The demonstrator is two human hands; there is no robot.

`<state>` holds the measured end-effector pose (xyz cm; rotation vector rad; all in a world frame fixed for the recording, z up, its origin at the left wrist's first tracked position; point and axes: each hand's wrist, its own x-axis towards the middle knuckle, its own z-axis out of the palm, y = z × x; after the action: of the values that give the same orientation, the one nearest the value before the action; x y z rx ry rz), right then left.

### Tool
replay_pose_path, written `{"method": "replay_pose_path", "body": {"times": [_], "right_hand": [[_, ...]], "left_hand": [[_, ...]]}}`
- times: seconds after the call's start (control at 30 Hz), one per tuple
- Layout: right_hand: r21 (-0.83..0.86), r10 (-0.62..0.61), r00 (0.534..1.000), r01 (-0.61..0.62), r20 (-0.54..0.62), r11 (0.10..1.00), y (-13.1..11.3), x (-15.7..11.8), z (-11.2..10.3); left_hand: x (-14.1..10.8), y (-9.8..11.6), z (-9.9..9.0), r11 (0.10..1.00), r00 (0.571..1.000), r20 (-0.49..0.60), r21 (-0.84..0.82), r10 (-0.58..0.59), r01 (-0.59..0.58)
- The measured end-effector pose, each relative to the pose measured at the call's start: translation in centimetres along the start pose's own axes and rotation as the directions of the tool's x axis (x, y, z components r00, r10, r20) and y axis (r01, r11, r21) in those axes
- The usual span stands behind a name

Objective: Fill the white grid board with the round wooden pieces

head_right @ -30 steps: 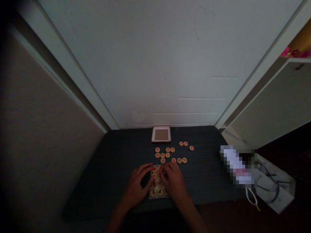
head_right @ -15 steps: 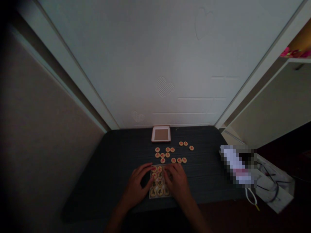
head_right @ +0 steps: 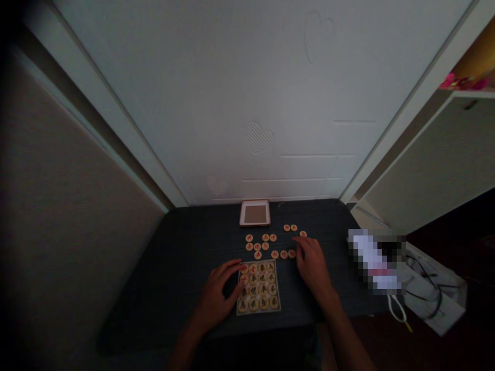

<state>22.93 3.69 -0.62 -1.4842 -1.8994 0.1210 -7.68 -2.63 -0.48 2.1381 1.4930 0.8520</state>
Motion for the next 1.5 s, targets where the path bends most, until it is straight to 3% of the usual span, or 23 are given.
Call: {"method": "replay_pose_path", "body": {"times": [0.13, 0.33, 0.53, 0.77, 0.93, 1.27, 1.5], "right_hand": [[-0.023, -0.048, 0.998, 0.049, 0.050, 0.999, 1.6, 1.2, -0.2], [-0.056, -0.149, 0.973, 0.161, 0.174, 0.985, 1.5, 3.0, 0.3], [-0.101, -0.167, 0.943, 0.203, 0.289, 0.974, 1.9, 4.9, 1.5], [-0.057, -0.202, 0.921, 0.234, 0.334, 0.971, 2.0, 4.7, 1.6], [0.023, -0.135, 0.947, 0.135, 0.293, 0.991, 1.7, 4.7, 1.3], [0.046, -0.055, 0.930, 0.042, 0.362, 0.998, 1.7, 6.1, 3.1], [0.107, -0.043, 0.939, 0.006, 0.342, 0.994, 0.9, 6.1, 1.5]], "left_hand": [[0.0, 0.1, 0.0, 1.000, 1.000, -0.004, -0.002, -0.003, 0.003], [0.1, 0.3, -0.1, 1.000, 1.000, -0.012, 0.002, -0.003, 0.003], [0.0, -0.1, 0.0, 1.000, 1.000, 0.008, 0.012, -0.010, 0.010], [-0.1, -0.3, 0.2, 1.000, 1.000, -0.013, 0.003, -0.011, 0.011], [0.0, -0.1, 0.1, 1.000, 1.000, -0.006, -0.008, -0.009, 0.009], [0.0, -0.2, 0.1, 1.000, 1.000, -0.008, -0.010, -0.023, 0.023], [0.0, -0.2, 0.1, 1.000, 1.000, -0.005, -0.005, -0.012, 0.012]]}}
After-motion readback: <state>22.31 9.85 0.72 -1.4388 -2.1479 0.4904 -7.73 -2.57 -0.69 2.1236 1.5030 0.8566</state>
